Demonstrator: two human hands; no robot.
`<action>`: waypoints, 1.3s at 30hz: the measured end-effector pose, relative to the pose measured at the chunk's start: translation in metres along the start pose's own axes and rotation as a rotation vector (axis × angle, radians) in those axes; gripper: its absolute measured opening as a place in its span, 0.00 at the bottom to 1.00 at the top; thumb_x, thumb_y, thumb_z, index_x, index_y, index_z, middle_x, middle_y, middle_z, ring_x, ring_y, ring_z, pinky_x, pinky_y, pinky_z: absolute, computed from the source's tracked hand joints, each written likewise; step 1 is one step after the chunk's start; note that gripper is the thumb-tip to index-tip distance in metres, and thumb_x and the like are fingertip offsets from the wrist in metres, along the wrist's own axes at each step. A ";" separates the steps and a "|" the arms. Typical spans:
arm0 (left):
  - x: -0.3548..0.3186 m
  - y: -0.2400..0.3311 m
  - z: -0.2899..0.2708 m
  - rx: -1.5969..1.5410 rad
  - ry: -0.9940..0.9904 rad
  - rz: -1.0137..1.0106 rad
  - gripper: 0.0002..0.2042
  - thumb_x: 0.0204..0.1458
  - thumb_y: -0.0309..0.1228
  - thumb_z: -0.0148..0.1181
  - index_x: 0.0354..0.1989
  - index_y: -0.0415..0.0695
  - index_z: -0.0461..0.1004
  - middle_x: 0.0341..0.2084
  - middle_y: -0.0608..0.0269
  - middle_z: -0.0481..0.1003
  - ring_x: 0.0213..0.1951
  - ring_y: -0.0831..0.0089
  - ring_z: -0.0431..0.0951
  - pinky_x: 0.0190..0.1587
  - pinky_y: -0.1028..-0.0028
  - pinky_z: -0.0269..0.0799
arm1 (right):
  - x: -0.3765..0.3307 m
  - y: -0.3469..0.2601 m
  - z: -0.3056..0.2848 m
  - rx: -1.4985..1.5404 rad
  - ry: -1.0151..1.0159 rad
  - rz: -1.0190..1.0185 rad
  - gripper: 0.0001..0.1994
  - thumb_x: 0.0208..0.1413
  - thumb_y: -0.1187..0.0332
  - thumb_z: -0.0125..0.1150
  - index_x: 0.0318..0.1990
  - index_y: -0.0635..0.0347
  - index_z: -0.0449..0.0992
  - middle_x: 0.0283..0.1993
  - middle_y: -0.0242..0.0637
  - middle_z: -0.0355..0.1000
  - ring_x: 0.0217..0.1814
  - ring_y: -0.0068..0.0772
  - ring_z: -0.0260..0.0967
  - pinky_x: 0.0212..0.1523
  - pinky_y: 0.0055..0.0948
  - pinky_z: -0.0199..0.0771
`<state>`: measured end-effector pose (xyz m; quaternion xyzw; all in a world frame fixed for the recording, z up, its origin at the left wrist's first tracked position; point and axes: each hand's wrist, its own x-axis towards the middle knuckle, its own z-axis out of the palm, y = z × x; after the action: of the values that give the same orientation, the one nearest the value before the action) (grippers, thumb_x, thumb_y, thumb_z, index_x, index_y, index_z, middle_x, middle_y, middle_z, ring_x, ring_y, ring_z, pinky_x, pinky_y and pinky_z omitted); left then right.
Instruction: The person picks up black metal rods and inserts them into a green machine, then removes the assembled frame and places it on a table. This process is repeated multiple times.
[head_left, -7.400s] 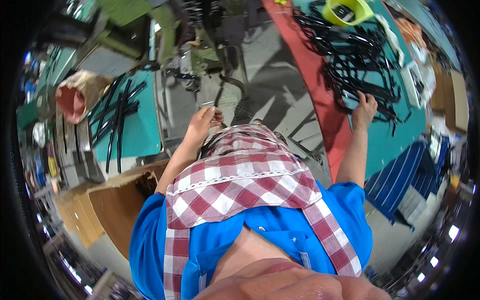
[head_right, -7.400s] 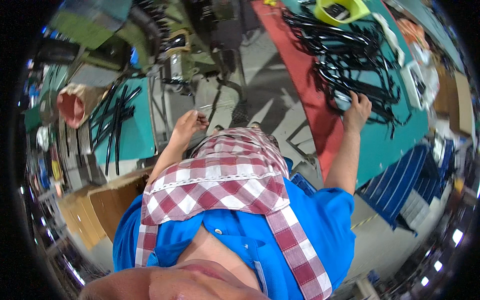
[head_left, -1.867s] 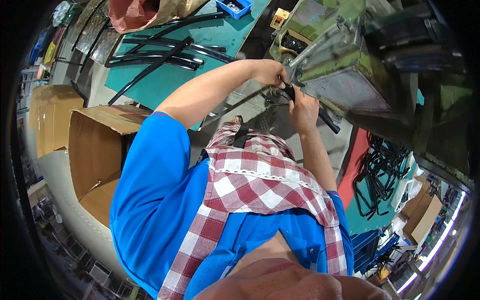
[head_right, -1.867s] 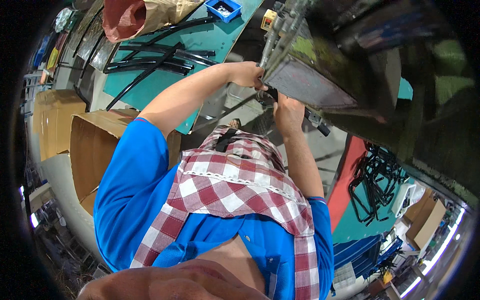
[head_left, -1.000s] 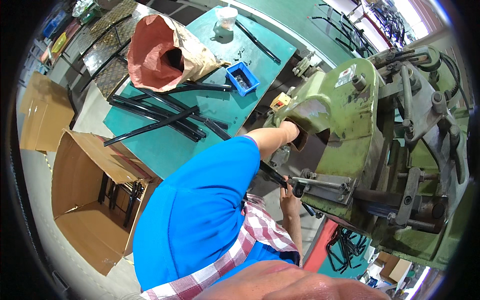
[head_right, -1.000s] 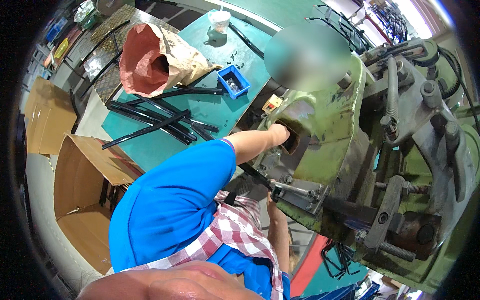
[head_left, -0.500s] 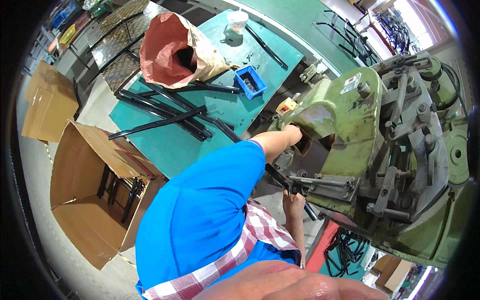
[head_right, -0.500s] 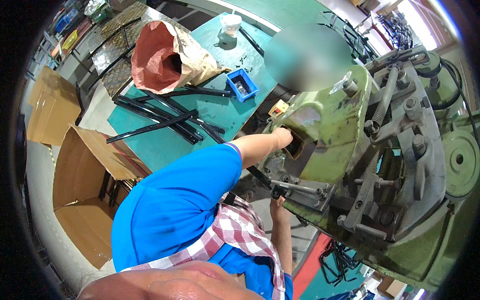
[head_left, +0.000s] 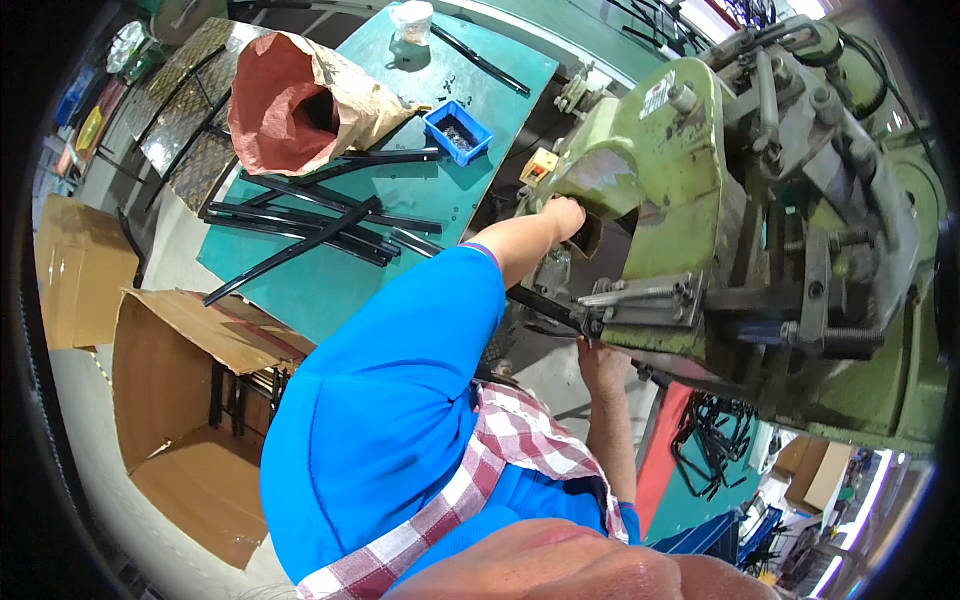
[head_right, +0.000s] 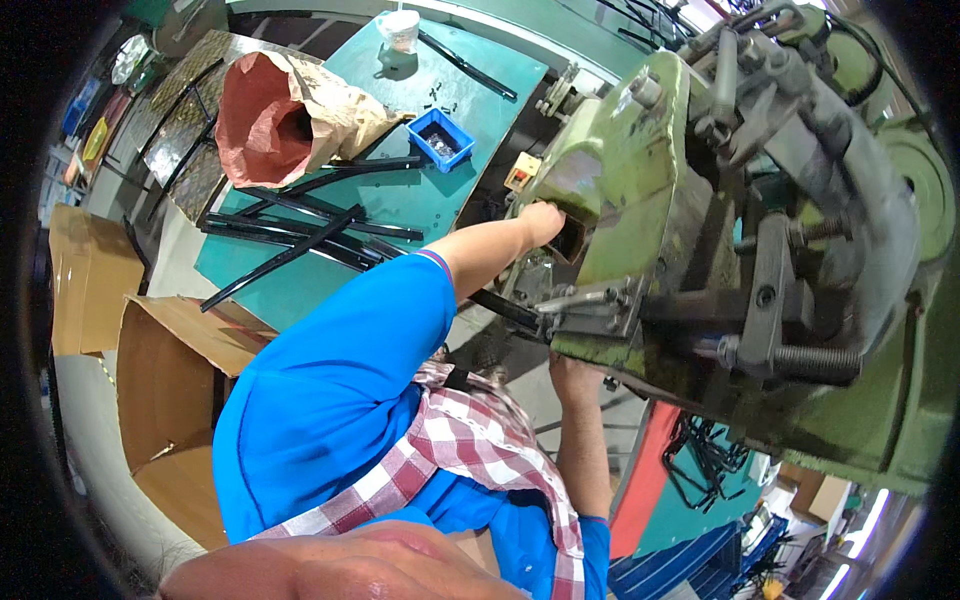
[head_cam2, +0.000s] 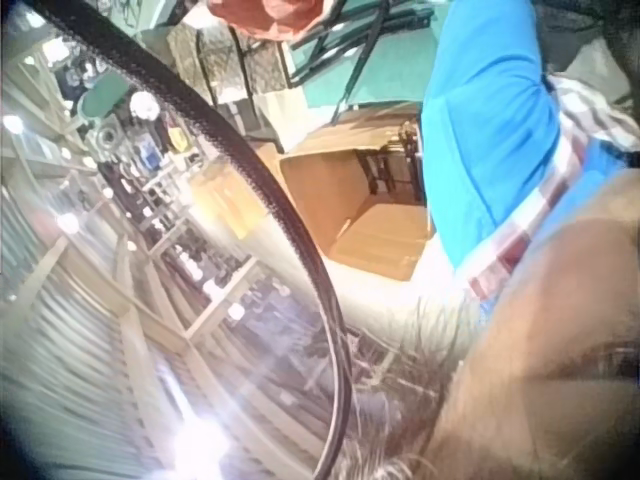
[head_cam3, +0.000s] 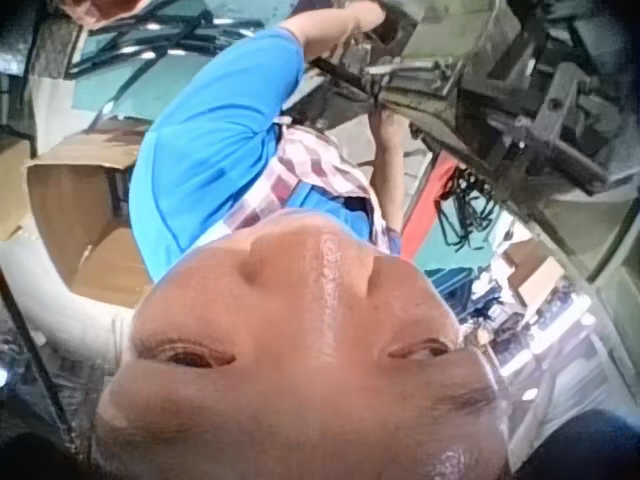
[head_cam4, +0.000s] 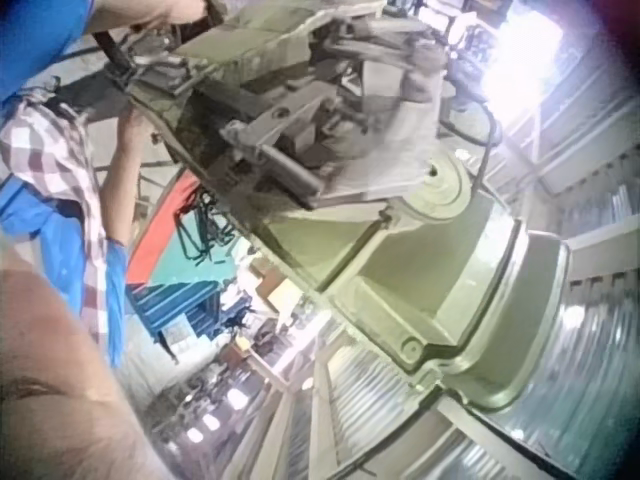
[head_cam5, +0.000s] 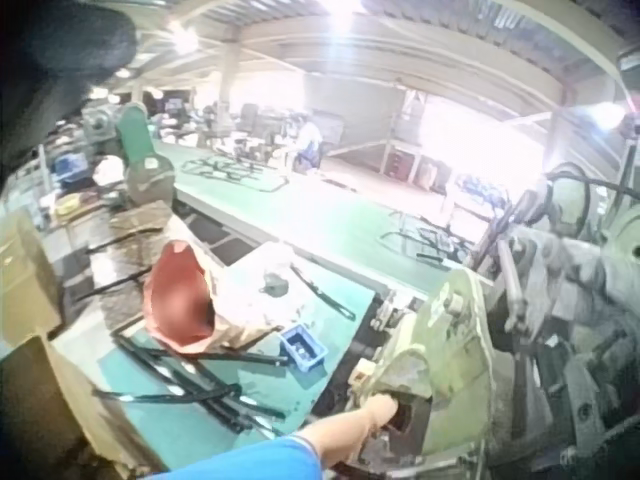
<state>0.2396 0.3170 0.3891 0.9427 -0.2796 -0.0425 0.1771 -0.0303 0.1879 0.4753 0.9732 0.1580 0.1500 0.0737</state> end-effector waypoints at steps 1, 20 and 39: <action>-0.002 0.001 0.003 0.036 0.043 0.030 0.12 0.54 0.29 0.48 0.40 0.39 0.77 0.38 0.49 0.78 0.41 0.55 0.80 0.43 0.62 0.77 | -0.002 0.000 -0.008 0.037 -0.016 0.034 0.19 0.49 0.55 0.62 0.44 0.58 0.77 0.40 0.47 0.74 0.46 0.56 0.70 0.48 0.51 0.67; -0.164 0.038 -0.045 -0.883 -0.169 0.195 0.17 0.48 0.40 0.67 0.41 0.41 0.79 0.34 0.51 0.78 0.34 0.62 0.75 0.41 0.64 0.69 | -0.015 0.009 -0.013 0.461 -0.181 0.092 0.20 0.39 0.66 0.71 0.40 0.53 0.69 0.39 0.37 0.70 0.43 0.46 0.70 0.44 0.43 0.68; -0.185 0.039 -0.034 -0.479 -0.169 0.132 0.24 0.59 0.51 0.49 0.35 0.37 0.76 0.30 0.41 0.76 0.38 0.43 0.75 0.40 0.55 0.70 | 0.037 -0.008 0.019 0.560 0.000 -0.098 0.27 0.40 0.66 0.73 0.51 0.56 0.73 0.51 0.46 0.71 0.54 0.56 0.68 0.54 0.49 0.67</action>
<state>0.0705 0.3978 0.4314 0.8468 -0.3360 -0.1742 0.3737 0.0066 0.2053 0.4662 0.9468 0.2400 0.0970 -0.1910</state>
